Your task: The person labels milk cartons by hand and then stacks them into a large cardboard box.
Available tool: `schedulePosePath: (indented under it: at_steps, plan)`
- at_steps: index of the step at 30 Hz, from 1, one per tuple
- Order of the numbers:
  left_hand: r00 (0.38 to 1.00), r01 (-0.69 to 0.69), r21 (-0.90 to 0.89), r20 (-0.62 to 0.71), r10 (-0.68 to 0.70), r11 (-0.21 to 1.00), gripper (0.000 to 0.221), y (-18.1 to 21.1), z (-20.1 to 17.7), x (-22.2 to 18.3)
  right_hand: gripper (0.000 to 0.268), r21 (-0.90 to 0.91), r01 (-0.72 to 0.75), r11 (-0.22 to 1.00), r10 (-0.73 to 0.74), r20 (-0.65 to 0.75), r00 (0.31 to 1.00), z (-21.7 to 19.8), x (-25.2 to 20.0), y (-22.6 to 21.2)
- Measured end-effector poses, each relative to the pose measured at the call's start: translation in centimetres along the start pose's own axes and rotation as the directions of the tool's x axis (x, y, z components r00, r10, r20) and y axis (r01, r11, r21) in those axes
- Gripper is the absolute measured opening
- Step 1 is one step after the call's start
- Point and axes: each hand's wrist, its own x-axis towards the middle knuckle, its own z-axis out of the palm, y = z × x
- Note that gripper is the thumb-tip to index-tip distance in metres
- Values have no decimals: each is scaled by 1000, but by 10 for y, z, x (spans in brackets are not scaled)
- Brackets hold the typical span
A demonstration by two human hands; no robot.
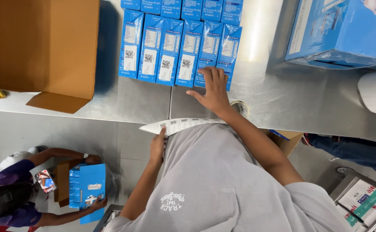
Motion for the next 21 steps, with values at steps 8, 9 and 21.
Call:
schedulePosePath:
  at_steps: [8,9,21]
  plan:
    - [861,-472,-596,-153,484,650,27,92,1,-50,49,429,-126,894,92,99,991,-28,-8,-18]
    - [768,-517,-696,-121,629,498,26,124,-2,-66,45,509,-227,830,170,157,973,-34,-6,-21]
    - [635,-434,-738,156,757,516,32,262,48,-55,51,624,-217,751,184,118,976,-77,-37,47]
